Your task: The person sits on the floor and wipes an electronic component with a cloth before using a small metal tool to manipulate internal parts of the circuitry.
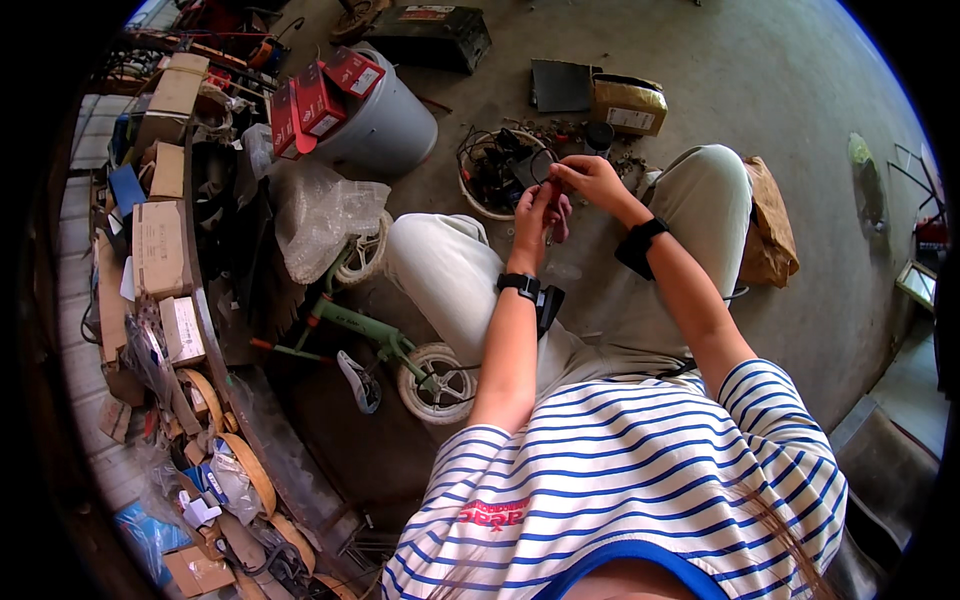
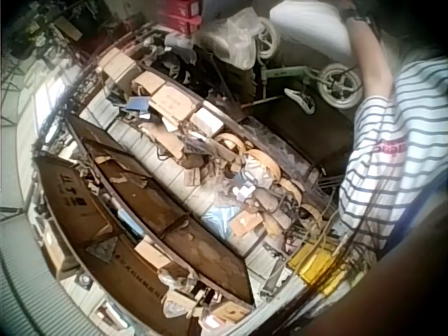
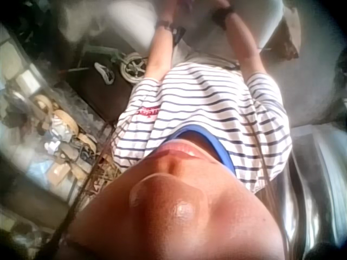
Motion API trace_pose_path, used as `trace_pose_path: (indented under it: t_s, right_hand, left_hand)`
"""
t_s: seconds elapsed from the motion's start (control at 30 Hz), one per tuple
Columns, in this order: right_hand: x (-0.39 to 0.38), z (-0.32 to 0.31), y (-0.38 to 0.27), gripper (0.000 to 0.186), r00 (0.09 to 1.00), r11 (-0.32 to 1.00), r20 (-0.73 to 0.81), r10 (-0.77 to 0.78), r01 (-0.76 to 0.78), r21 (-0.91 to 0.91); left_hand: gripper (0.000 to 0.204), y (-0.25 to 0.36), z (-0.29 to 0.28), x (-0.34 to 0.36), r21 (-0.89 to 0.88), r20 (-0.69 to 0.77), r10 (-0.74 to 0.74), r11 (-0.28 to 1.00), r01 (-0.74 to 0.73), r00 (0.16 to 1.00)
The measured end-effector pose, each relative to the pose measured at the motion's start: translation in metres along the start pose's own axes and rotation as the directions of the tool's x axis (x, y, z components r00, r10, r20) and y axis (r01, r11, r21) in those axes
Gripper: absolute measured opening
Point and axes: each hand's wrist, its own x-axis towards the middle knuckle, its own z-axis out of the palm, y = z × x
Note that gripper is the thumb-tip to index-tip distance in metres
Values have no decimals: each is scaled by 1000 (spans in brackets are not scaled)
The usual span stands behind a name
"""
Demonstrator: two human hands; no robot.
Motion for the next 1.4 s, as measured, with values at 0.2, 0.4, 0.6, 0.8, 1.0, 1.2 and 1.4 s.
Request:
trace_pose_path:
  t_s: [0.2,0.4,0.6,0.8,1.0,1.2,1.4]
  right_hand:
    - [1,5,2,29,998,996,-58,-26,31,79]
    - [3,1,11,29,997,997,-58,-56,59,44]
    - [1,3,4,27,995,997,-54,-83,82,-8]
    - [3,2,15,27,992,993,-60,-112,114,35]
    - [0,3,5,27,990,989,-99,-104,93,-114]
    - [-7,4,-5,27,990,977,-94,-107,87,-197]
    - [-7,1,-11,27,992,965,-32,-125,114,-236]
  left_hand:
    - [36,8,1,-6,-64,-28,-31,998,29,999]
    - [35,16,11,-11,-79,-25,-36,996,34,999]
    - [36,11,4,-7,-102,-33,-26,995,23,999]
    - [33,10,5,-6,-83,-26,-34,996,31,999]
    - [30,9,6,-6,-49,-17,-45,998,44,999]
    - [32,6,5,-6,-39,17,-56,998,57,998]
    - [36,-1,0,-3,-56,-6,-58,997,58,998]
